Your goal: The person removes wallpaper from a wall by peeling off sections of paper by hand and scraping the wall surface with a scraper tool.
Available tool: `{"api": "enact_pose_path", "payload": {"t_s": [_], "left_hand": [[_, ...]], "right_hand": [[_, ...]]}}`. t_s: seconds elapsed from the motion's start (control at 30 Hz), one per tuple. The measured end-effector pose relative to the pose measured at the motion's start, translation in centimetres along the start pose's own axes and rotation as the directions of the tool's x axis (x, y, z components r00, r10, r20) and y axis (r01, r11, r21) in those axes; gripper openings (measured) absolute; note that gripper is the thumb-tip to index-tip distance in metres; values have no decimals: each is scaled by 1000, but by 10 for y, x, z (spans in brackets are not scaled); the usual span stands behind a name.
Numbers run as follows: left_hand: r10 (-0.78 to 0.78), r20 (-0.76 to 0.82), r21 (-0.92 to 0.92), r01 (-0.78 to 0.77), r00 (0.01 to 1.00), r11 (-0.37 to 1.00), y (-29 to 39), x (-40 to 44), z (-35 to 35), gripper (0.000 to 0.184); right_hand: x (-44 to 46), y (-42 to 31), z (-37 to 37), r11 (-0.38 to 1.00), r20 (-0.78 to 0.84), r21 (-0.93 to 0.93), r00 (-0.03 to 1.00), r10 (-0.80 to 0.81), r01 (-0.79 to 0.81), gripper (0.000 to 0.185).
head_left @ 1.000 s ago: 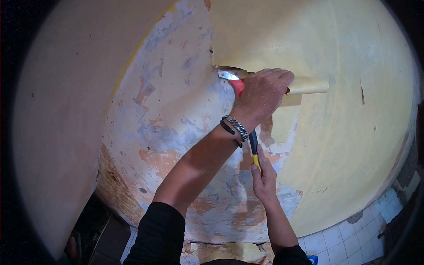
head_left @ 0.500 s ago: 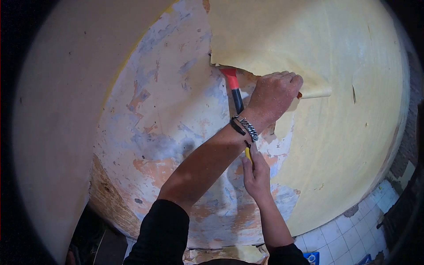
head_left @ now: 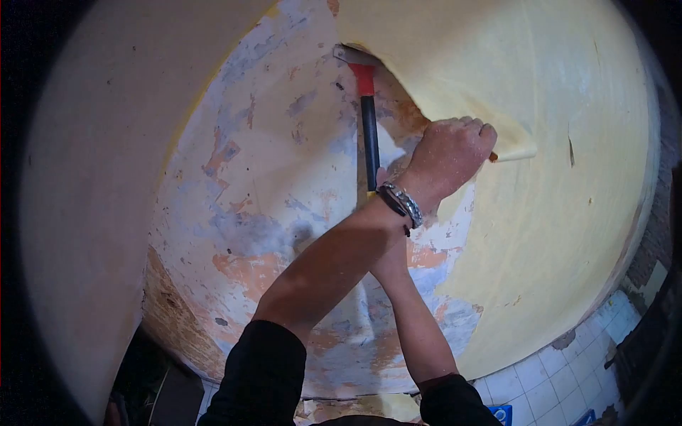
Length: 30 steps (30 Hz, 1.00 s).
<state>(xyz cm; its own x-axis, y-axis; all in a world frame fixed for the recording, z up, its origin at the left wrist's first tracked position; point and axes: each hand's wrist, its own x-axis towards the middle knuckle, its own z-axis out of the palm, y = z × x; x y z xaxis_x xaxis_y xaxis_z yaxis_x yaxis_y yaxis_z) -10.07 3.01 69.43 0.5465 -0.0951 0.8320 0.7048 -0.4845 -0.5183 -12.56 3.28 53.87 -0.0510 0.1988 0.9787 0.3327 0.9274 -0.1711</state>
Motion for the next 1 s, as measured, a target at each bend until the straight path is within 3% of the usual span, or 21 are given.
{"api": "enact_pose_path", "payload": {"t_s": [0.13,0.2,0.33,0.4,0.63,0.67,0.7,0.77,0.8,0.83,0.9,0.97,1.0], "left_hand": [[56,35,-21,-55,998,998,-3,1,-6,9],[65,12,-6,-65,998,998,-4,-3,-7,9],[97,-102,-1,-97,990,995,-9,-6,-3,10],[98,-118,-17,-100,988,995,-9,1,-9,10],[64,-102,-7,-65,993,998,-4,11,-7,16],[59,-74,-18,-61,995,998,-2,9,-5,17],[63,-67,-30,-65,996,997,2,8,-4,17],[90,-151,23,-87,984,996,4,11,-5,22],[82,-150,18,-81,985,997,6,8,-6,22],[90,-141,-1,-92,986,996,2,10,-8,24],[87,-117,-31,-91,989,995,1,6,-9,26],[83,-117,-36,-88,990,995,-2,3,-9,27],[81,-116,-34,-86,990,996,-4,3,-8,27]], "right_hand": [[-15,11,-17,969,69,195,988,140,-151,35],[-29,-1,-38,841,222,257,876,428,-476,40],[-74,7,-58,804,77,356,873,482,-476,45],[-82,21,-72,901,-37,205,917,398,-382,48],[-37,25,-109,867,-20,192,882,471,-459,46],[-14,32,-101,902,-72,230,917,391,-366,44],[-12,39,-92,898,-79,229,912,403,-377,44],[-1,46,-82,993,-168,-38,980,105,-113,46],[-3,38,-89,944,-113,174,946,303,-282,46],[1,28,-97,948,-116,175,950,288,-266,46],[-19,12,-115,901,25,118,908,418,-418,47],[-19,25,-112,915,20,102,921,390,-389,46],[-5,34,-108,953,-38,98,955,293,-288,46]]}}
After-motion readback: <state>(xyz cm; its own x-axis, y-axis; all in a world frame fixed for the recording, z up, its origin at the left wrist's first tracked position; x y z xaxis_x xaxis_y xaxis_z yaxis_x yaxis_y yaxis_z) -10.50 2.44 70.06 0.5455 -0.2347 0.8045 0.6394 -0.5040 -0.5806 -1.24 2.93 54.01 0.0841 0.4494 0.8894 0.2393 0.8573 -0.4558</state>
